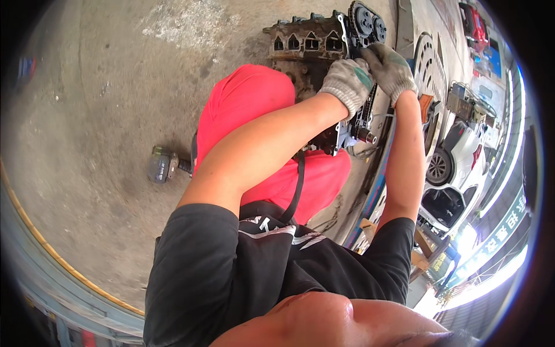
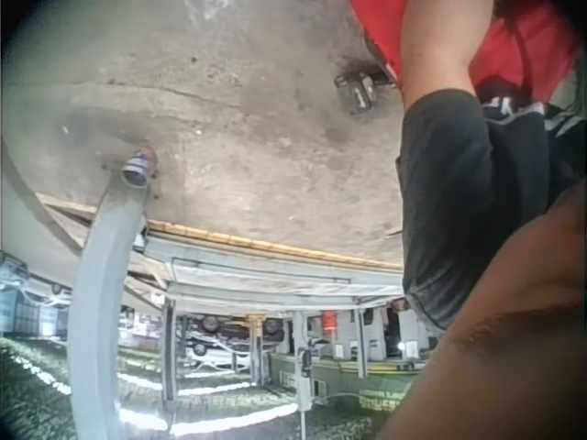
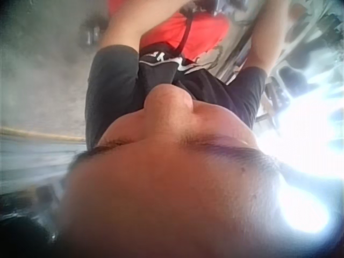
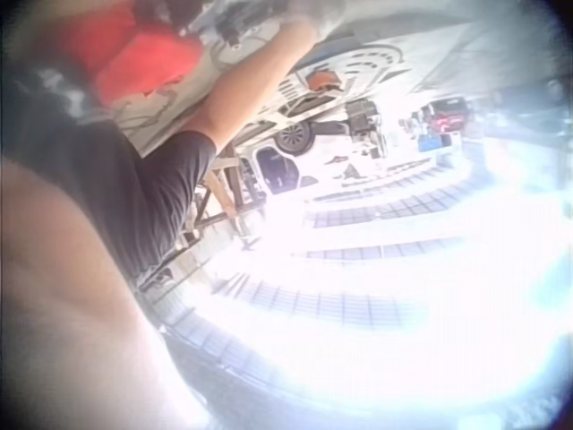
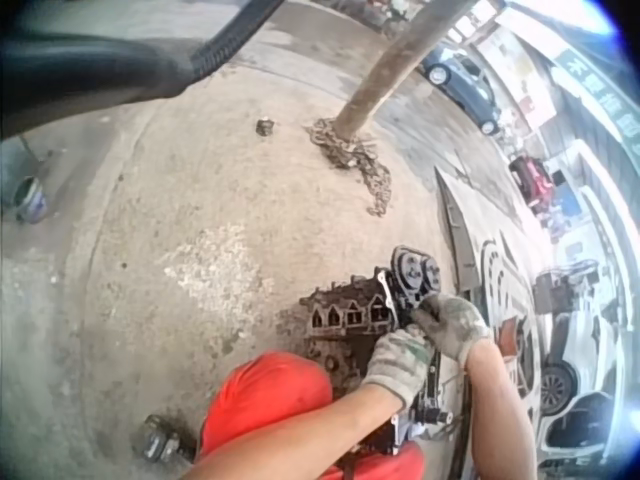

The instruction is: The person disassembles a car engine cylinder head, using a power drill to remove bolts and separating the head cover. They handle the timing chain and various engine components on the floor.

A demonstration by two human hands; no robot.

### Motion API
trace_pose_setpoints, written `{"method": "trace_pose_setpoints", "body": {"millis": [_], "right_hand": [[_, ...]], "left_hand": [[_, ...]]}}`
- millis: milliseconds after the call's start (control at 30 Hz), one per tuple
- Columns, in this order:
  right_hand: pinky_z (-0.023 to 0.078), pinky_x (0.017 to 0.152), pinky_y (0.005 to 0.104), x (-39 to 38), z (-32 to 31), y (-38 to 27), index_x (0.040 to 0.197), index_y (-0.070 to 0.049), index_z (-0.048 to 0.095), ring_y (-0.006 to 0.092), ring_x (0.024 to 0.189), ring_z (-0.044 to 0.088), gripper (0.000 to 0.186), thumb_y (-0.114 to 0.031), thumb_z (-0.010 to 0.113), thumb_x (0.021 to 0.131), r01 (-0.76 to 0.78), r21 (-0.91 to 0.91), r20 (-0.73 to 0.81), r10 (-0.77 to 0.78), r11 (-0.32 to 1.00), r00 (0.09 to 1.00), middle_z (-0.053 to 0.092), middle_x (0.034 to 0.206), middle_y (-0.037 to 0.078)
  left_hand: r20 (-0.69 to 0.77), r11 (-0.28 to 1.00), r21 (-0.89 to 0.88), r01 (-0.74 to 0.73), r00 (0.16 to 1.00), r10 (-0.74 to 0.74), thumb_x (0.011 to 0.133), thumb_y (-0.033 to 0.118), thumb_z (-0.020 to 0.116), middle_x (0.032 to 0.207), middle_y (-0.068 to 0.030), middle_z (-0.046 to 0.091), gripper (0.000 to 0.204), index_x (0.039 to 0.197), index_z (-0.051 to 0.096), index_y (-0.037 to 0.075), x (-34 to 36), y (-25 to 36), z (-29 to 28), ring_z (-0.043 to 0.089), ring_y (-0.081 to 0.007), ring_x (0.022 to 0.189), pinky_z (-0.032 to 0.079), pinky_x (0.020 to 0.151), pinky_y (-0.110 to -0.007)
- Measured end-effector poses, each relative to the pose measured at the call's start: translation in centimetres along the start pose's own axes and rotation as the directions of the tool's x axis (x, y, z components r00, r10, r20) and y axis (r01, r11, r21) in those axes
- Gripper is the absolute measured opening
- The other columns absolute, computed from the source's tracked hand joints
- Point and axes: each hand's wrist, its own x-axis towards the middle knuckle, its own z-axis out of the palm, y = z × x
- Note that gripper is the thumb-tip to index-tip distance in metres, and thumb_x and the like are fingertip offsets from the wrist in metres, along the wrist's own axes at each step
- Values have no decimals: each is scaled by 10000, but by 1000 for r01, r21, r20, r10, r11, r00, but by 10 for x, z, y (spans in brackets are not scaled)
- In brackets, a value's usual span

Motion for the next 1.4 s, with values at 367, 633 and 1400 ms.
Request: {"method": "trace_pose_setpoints", "body": {"millis": [367,633,1400], "right_hand": [[544,1097,377,-1,13,36,1400,-27,705,276,1236,725,437,-205,729,1002,-22,370,151,-37,929,988,768,1339,164],[554,1034,359,7,42,64,1295,33,721,238,1148,706,393,-231,703,1005,215,589,32,-288,779,957,751,1259,148],[551,1070,382,3,17,38,1393,20,657,267,1232,720,474,-245,726,1006,86,508,22,-112,857,993,760,1327,194]], "left_hand": [[10,996,-70,51,999,-51,1014,219,614,1186,-157,711,218,1107,782,115,0,5,-14,737,-315,1117,627,874,-468],[-88,998,-64,14,996,-19,1010,203,607,1162,-155,712,212,1146,747,120,-5,1,-5,748,-344,1072,629,864,-493],[-31,1000,-5,-8,999,8,1011,229,589,1185,-123,702,228,1129,762,138,-2,2,-2,706,-296,1109,570,878,-441]]}}
